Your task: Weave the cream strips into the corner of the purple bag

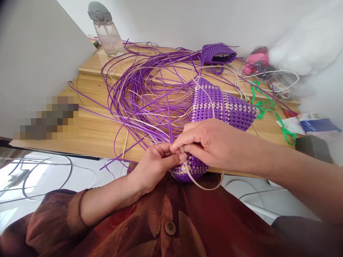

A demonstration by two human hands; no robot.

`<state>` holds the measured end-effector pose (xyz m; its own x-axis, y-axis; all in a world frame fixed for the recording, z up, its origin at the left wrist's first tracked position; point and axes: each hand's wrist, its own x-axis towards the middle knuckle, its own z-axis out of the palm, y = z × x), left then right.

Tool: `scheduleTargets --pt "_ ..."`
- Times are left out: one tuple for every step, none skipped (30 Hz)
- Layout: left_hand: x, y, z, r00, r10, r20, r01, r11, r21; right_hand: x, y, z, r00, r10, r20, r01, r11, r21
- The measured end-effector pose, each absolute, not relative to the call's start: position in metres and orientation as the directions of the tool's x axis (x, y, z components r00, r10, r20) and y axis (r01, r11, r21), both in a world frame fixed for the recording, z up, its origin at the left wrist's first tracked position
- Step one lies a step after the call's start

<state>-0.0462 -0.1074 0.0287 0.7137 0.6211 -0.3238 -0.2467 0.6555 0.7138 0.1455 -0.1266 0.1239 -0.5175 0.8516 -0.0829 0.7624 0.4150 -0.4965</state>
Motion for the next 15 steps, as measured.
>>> scheduleTargets --pt "-0.047 -0.107 0.029 0.712 0.617 -0.336 -0.244 0.666 0.705 0.147 -0.124 0.125 -0.514 0.852 -0.101 0.753 0.392 -0.528" --pt "-0.047 -0.107 0.028 0.708 0.614 -0.349 -0.240 0.674 0.699 0.147 -0.122 0.126 -0.504 0.855 -0.125 0.752 0.363 -0.551" --pt "-0.048 -0.107 0.028 0.704 0.612 -0.360 -0.236 0.680 0.695 0.148 -0.122 0.127 -0.487 0.860 -0.151 0.759 0.331 -0.560" --pt "-0.048 -0.107 0.028 0.702 0.611 -0.366 -0.232 0.682 0.694 0.148 -0.121 0.128 -0.460 0.869 -0.179 0.775 0.296 -0.558" --pt "-0.048 -0.107 0.028 0.701 0.612 -0.366 -0.231 0.680 0.695 0.147 -0.122 0.129 -0.426 0.882 -0.202 0.796 0.259 -0.547" --pt "-0.049 -0.108 0.028 0.701 0.614 -0.363 -0.232 0.677 0.698 0.144 -0.123 0.129 -0.385 0.895 -0.224 0.819 0.220 -0.531" --pt "-0.049 -0.108 0.029 0.699 0.618 -0.360 -0.235 0.673 0.701 0.141 -0.123 0.129 -0.338 0.909 -0.245 0.842 0.176 -0.510" --pt "-0.049 -0.108 0.029 0.697 0.622 -0.358 -0.236 0.670 0.704 0.138 -0.124 0.129 -0.289 0.920 -0.263 0.862 0.131 -0.489" --pt "-0.050 -0.109 0.029 0.694 0.624 -0.359 -0.236 0.668 0.705 0.134 -0.125 0.129 -0.241 0.930 -0.279 0.880 0.088 -0.467" --pt "-0.050 -0.109 0.030 0.690 0.627 -0.362 -0.237 0.668 0.706 0.129 -0.125 0.129 -0.199 0.935 -0.294 0.894 0.051 -0.444" --pt "-0.049 -0.109 0.030 0.684 0.631 -0.366 -0.237 0.667 0.706 0.125 -0.124 0.129 -0.161 0.940 -0.301 0.908 0.021 -0.419" --pt "-0.049 -0.109 0.030 0.677 0.636 -0.371 -0.238 0.666 0.707 0.121 -0.124 0.129 -0.127 0.944 -0.305 0.920 -0.002 -0.391" --pt "-0.049 -0.109 0.030 0.670 0.641 -0.374 -0.238 0.663 0.709 0.118 -0.123 0.130 -0.099 0.947 -0.306 0.932 -0.020 -0.363" --pt "-0.048 -0.109 0.030 0.666 0.645 -0.376 -0.238 0.661 0.712 0.116 -0.122 0.130 -0.077 0.948 -0.308 0.941 -0.033 -0.338" --pt "-0.048 -0.109 0.030 0.662 0.647 -0.378 -0.238 0.659 0.713 0.116 -0.122 0.130 -0.064 0.948 -0.312 0.946 -0.042 -0.321"
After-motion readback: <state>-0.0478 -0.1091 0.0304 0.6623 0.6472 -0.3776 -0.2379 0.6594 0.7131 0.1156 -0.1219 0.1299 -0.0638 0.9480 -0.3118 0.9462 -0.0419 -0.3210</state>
